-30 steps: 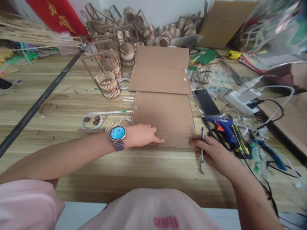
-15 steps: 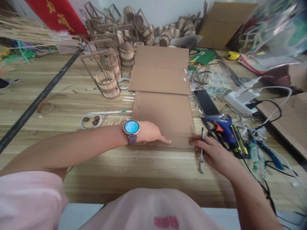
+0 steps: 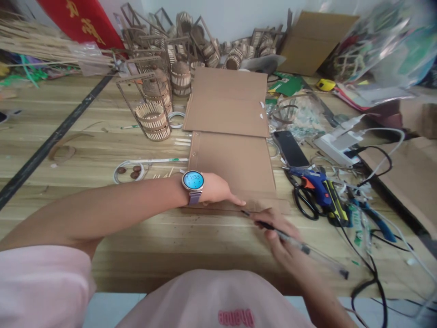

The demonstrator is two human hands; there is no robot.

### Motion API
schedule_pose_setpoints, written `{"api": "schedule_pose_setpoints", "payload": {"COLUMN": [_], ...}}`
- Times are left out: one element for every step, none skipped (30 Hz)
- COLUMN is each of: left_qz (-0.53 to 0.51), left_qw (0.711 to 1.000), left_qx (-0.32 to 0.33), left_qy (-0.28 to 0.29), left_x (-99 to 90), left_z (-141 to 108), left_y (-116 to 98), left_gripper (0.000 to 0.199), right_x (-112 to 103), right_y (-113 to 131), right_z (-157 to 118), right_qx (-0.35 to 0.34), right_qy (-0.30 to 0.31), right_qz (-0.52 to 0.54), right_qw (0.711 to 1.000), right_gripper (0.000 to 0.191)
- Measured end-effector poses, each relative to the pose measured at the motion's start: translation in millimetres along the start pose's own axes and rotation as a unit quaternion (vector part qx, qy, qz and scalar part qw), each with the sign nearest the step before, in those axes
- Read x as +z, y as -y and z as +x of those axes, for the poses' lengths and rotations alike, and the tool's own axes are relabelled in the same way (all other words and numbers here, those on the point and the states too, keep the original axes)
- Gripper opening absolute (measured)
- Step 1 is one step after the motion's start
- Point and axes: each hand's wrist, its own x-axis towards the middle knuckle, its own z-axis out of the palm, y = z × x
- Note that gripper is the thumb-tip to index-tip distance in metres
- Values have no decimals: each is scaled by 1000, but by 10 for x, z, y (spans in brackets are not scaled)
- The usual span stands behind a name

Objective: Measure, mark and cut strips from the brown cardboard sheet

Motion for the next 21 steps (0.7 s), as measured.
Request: {"api": "schedule_pose_setpoints", "payload": {"left_qz": [17,28,29,29,28,28,31,36,43,48,52,54,53,51,49,49,49,50,52,55,54], "left_qw": [999,998,998,998,998,999,999,999,998,998,998,998,998,998,998,998,999,999,999,998,998], "left_qx": [1,-1,-5,-8,-10,-11,-12,-13,-14,-14,-14,-14,-13,-12,-11,-9,-6,-2,0,2,2], "left_qy": [29,49,53,52,48,43,39,36,34,33,32,30,29,29,30,27,19,6,-6,-16,-24], "left_x": [-33,-61,-84,-102,-116,-125,-133,-138,-142,-145,-145,-143,-138,-128,-114,-95,-71,-45,-16,12,37], "left_z": [-8,-18,-29,-41,-53,-65,-76,-85,-92,-97,-99,-97,-92,-82,-69,-51,-29,-2,26,56,85], "left_y": [-17,-35,-53,-70,-85,-99,-111,-120,-126,-130,-131,-129,-125,-119,-114,-109,-107,-107,-111,-117,-126], "left_gripper": [100,101,99,98,96,94,92,91,91,91,92,92,93,92,93,92,90,86,80,74,70], "right_x": [92,180,261,333,394,445,486,516,539,555,567,575,581,586,591,594,597,599,601,601,601], "right_y": [70,125,166,195,213,223,228,230,230,228,227,225,223,222,221,221,221,221,221,222,223], "right_z": [3,10,19,31,44,57,69,78,85,90,92,92,92,91,91,92,93,95,96,98,99], "right_qx": [14,35,62,87,107,120,126,128,130,132,134,134,132,128,124,122,122,123,123,124,123], "right_qy": [-7,-24,-42,-54,-61,-62,-59,-58,-57,-57,-58,-59,-58,-57,-55,-54,-52,-51,-51,-50,-49], "right_qz": [19,30,36,40,45,48,51,52,52,52,52,52,51,49,46,42,39,38,36,34,33], "right_qw": [1000,999,997,994,991,990,989,989,989,988,988,988,988,989,990,990,990,990,990,990,991], "right_gripper": [28,22,18,14,12,11,11,11,11,11,10,10,9,9,9,9,9,9,9,9,9]}}
